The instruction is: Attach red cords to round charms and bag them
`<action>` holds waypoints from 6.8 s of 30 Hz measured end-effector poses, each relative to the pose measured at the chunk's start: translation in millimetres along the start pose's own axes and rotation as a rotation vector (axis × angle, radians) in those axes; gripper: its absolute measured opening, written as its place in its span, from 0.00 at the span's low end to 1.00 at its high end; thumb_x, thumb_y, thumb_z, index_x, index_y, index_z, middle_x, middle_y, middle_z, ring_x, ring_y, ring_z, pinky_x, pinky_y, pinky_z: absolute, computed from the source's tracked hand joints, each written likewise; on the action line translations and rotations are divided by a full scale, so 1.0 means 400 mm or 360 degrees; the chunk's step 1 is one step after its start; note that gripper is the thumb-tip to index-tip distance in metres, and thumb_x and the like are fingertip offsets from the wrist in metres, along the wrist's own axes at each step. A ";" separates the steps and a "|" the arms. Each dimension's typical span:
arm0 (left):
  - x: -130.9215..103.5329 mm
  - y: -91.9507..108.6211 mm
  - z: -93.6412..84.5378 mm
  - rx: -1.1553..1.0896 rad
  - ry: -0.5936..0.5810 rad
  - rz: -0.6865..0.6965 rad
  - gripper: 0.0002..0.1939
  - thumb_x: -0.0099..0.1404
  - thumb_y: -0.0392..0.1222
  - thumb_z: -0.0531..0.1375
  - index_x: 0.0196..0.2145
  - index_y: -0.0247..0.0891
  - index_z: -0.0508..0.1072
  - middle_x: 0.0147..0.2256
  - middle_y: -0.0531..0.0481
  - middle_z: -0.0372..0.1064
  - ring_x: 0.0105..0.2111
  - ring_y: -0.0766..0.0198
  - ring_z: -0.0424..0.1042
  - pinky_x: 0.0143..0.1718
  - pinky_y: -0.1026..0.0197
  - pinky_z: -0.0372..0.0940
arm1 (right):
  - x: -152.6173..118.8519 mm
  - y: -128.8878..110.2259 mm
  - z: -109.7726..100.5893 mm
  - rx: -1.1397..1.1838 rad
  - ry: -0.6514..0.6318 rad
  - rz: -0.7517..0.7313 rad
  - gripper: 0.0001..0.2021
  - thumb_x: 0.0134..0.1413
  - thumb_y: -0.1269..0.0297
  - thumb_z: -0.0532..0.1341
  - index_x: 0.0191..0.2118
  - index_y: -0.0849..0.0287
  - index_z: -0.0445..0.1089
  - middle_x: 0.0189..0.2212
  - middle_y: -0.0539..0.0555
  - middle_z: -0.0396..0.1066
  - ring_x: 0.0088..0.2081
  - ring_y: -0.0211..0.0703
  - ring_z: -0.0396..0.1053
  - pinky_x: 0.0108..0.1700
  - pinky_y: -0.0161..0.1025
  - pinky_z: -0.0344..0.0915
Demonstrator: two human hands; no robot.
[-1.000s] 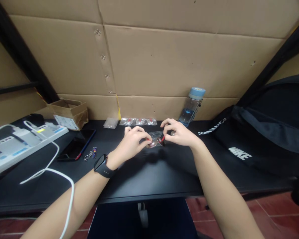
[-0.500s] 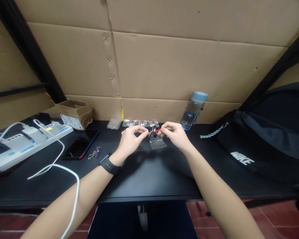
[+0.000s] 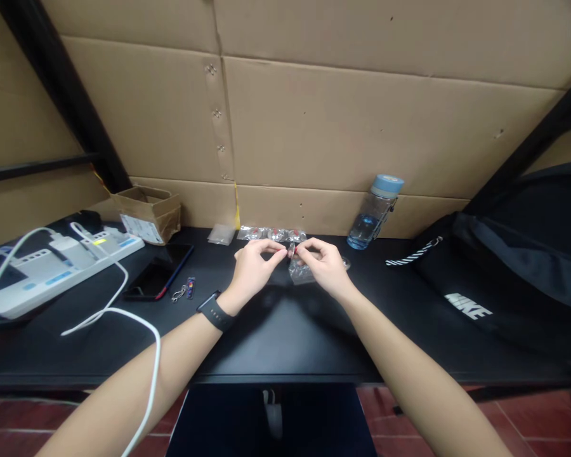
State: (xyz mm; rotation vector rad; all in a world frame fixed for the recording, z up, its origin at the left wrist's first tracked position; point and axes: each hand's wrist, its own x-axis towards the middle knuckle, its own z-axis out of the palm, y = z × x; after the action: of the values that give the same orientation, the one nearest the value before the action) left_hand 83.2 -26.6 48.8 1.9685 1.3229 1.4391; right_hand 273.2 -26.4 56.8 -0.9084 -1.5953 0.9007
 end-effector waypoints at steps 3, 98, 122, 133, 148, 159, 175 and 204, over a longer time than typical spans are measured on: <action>-0.002 0.001 0.000 0.0036 0.0026 0.0013 0.05 0.64 0.45 0.65 0.35 0.45 0.81 0.37 0.53 0.81 0.40 0.58 0.79 0.49 0.54 0.68 | -0.003 0.001 0.010 0.0035 0.0010 -0.0032 0.13 0.59 0.52 0.64 0.36 0.59 0.75 0.36 0.55 0.77 0.37 0.46 0.78 0.43 0.42 0.76; -0.056 -0.018 0.026 0.0781 -0.1413 0.0591 0.25 0.75 0.62 0.45 0.65 0.63 0.63 0.71 0.45 0.49 0.69 0.40 0.49 0.61 0.34 0.52 | 0.017 -0.037 -0.205 -0.1353 -0.1006 0.0229 0.12 0.43 0.62 0.70 0.37 0.57 0.80 0.27 0.50 0.78 0.30 0.43 0.74 0.33 0.35 0.66; -0.063 -0.007 0.033 0.0856 -0.1407 0.0479 0.27 0.73 0.66 0.43 0.66 0.67 0.60 0.71 0.47 0.46 0.69 0.37 0.45 0.62 0.31 0.50 | 0.021 -0.004 -0.169 -0.1468 -0.0919 0.0192 0.10 0.42 0.72 0.68 0.36 0.58 0.78 0.28 0.50 0.78 0.30 0.41 0.75 0.32 0.32 0.65; -0.062 -0.006 0.031 0.0817 -0.1384 0.0499 0.26 0.73 0.65 0.45 0.65 0.66 0.63 0.70 0.47 0.49 0.68 0.38 0.48 0.61 0.31 0.52 | 0.023 0.006 -0.137 -0.1489 -0.0814 0.0118 0.09 0.45 0.66 0.72 0.35 0.55 0.77 0.32 0.49 0.78 0.32 0.40 0.73 0.33 0.34 0.61; -0.063 -0.023 0.032 0.0779 -0.1368 0.0463 0.27 0.74 0.65 0.45 0.66 0.66 0.61 0.73 0.50 0.41 0.70 0.36 0.42 0.62 0.29 0.50 | 0.022 0.025 -0.102 -0.1912 -0.0506 0.0225 0.12 0.53 0.52 0.70 0.39 0.50 0.73 0.36 0.52 0.78 0.37 0.46 0.74 0.32 0.36 0.55; -0.057 -0.032 0.031 0.0810 -0.1340 0.0476 0.28 0.73 0.65 0.46 0.66 0.63 0.62 0.74 0.50 0.37 0.71 0.35 0.39 0.63 0.28 0.50 | 0.048 0.073 -0.087 -0.1851 -0.0334 0.0015 0.19 0.49 0.47 0.72 0.39 0.53 0.69 0.40 0.51 0.75 0.39 0.45 0.71 0.31 0.35 0.51; -0.047 -0.032 0.018 0.0689 -0.1411 0.0552 0.27 0.71 0.66 0.50 0.64 0.62 0.66 0.73 0.52 0.42 0.71 0.37 0.42 0.64 0.30 0.49 | 0.053 0.094 -0.082 -0.1695 -0.0356 -0.0199 0.05 0.58 0.64 0.65 0.40 0.53 0.71 0.41 0.51 0.74 0.40 0.42 0.69 0.33 0.35 0.53; -0.006 -0.027 0.020 0.1078 -0.0483 0.0435 0.09 0.69 0.39 0.56 0.34 0.41 0.77 0.45 0.44 0.76 0.50 0.50 0.65 0.48 0.45 0.53 | 0.081 0.148 -0.152 -0.0787 -0.0568 -0.0313 0.06 0.54 0.61 0.70 0.30 0.58 0.79 0.37 0.54 0.75 0.36 0.41 0.72 0.40 0.37 0.65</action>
State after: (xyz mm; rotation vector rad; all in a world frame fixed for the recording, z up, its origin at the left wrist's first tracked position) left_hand 85.2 -21.4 36.1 2.7509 1.5723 0.7751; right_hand 333.8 34.5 27.4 -0.9350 -2.2352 0.5537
